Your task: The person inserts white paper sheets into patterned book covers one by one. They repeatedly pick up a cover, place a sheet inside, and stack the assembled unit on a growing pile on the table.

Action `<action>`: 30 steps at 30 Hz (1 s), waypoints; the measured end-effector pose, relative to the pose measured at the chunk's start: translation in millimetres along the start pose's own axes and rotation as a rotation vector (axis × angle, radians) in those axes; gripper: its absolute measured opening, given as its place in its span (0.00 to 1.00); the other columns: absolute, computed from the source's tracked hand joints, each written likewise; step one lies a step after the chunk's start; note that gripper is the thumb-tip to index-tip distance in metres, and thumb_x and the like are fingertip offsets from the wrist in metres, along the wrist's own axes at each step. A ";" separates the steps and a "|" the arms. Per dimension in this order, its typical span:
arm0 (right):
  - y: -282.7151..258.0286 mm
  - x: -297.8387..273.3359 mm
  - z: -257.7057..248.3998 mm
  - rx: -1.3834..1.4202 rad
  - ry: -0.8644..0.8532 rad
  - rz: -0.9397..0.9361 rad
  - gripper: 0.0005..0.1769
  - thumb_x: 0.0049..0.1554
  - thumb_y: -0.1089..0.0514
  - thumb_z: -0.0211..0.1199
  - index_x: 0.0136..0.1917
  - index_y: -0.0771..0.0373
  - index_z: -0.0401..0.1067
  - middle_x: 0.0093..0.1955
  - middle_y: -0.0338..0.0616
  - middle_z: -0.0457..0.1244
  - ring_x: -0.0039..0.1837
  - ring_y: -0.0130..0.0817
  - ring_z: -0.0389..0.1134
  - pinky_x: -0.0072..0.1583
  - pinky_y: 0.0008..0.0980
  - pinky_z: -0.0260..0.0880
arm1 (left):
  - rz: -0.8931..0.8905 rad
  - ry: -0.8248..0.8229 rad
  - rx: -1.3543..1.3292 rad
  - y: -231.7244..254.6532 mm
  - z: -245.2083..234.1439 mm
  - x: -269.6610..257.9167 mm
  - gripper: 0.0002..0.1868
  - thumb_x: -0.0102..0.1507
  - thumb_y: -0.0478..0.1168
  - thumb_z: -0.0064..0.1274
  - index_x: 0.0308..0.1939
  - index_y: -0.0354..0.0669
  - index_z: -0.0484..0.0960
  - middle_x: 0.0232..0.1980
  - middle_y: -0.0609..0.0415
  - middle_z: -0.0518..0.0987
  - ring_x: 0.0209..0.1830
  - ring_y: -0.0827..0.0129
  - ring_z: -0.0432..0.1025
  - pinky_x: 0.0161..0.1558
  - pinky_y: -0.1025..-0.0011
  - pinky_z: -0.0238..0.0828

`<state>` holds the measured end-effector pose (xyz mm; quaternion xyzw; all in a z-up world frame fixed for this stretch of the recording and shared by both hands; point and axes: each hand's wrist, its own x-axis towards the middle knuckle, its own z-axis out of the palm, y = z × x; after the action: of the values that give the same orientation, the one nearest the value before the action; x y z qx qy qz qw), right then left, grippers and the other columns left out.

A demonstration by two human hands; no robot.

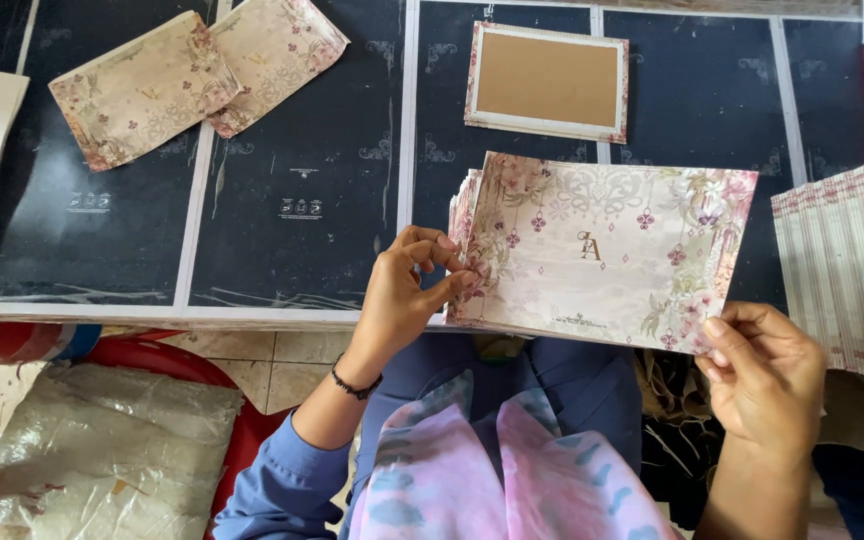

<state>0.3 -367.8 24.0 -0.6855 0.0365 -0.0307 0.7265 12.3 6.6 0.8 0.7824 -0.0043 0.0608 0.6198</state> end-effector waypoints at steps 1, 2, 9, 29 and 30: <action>3.1 0.6 -1.2 0.001 -0.001 0.001 0.03 0.62 0.66 0.64 0.49 0.66 0.72 0.36 0.39 0.63 0.33 0.15 0.59 0.31 0.13 0.57 | -0.001 0.000 0.001 -2.2 0.2 0.1 0.07 0.60 0.45 0.68 0.37 0.50 0.88 0.49 0.59 0.77 0.44 0.75 0.69 0.46 0.74 0.65; 6.0 1.7 -2.6 0.030 -0.026 0.007 0.03 0.62 0.66 0.64 0.50 0.66 0.72 0.36 0.39 0.63 0.33 0.16 0.59 0.32 0.13 0.57 | -0.011 0.007 0.010 -4.3 0.7 0.7 0.06 0.60 0.45 0.68 0.36 0.51 0.88 0.49 0.59 0.77 0.43 0.75 0.69 0.45 0.74 0.65; 18.4 6.8 -6.1 0.017 -0.028 0.045 0.04 0.62 0.65 0.65 0.51 0.65 0.73 0.36 0.38 0.63 0.34 0.17 0.60 0.33 0.13 0.61 | -0.023 0.044 -0.004 -10.3 4.2 -2.6 0.07 0.59 0.44 0.69 0.36 0.51 0.87 0.49 0.60 0.77 0.41 0.76 0.66 0.42 0.76 0.62; 45.2 16.2 -6.3 0.045 0.080 -0.085 0.07 0.52 0.76 0.69 0.45 0.74 0.74 0.32 0.41 0.57 0.33 0.21 0.57 0.30 0.16 0.59 | 0.063 0.047 0.089 10.4 3.3 -6.4 0.09 0.58 0.37 0.71 0.34 0.41 0.85 0.45 0.48 0.81 0.35 0.64 0.68 0.36 0.70 0.63; 41.9 18.5 -0.8 0.028 0.055 -0.087 0.07 0.50 0.76 0.71 0.43 0.75 0.75 0.32 0.41 0.58 0.33 0.20 0.57 0.30 0.16 0.60 | 0.027 0.068 0.108 7.1 1.4 -8.6 0.09 0.57 0.36 0.71 0.34 0.41 0.84 0.44 0.50 0.81 0.35 0.67 0.67 0.36 0.73 0.62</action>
<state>18.4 -367.9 -18.2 -0.6753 0.0262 -0.0814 0.7325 3.4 2.9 6.5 0.8120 0.0093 0.0959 0.5756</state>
